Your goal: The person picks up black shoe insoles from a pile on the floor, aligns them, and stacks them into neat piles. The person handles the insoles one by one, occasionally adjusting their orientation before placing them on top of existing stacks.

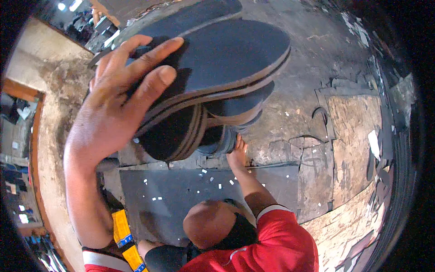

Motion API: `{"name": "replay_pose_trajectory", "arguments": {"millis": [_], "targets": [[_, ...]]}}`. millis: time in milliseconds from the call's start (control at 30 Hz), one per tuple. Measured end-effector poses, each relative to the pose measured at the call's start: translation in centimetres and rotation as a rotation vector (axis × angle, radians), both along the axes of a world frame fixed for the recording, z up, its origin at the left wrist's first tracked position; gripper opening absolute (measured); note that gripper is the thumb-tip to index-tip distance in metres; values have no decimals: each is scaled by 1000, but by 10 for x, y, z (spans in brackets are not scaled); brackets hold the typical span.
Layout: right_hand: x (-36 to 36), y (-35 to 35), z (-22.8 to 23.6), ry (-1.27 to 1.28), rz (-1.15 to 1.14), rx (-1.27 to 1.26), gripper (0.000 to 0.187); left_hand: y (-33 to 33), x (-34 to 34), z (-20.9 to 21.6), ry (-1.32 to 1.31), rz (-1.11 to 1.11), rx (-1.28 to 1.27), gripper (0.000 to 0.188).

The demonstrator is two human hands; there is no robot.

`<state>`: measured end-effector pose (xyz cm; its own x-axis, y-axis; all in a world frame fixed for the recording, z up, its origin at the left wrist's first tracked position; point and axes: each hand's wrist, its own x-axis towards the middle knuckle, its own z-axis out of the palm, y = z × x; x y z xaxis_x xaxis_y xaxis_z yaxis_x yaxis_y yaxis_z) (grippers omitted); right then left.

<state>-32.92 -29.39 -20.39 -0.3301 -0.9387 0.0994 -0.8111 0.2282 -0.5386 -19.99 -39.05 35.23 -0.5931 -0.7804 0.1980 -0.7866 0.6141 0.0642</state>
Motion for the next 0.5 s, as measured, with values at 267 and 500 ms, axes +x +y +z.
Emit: {"name": "replay_pose_trajectory", "arguments": {"millis": [267,500], "targets": [[12,-104,28,49,-120,118,84,-113,-13,8,-48,-161,79,57],[14,-214,23,-78,-260,-6,104,-232,-39,9,137,-209,377,62]]}}
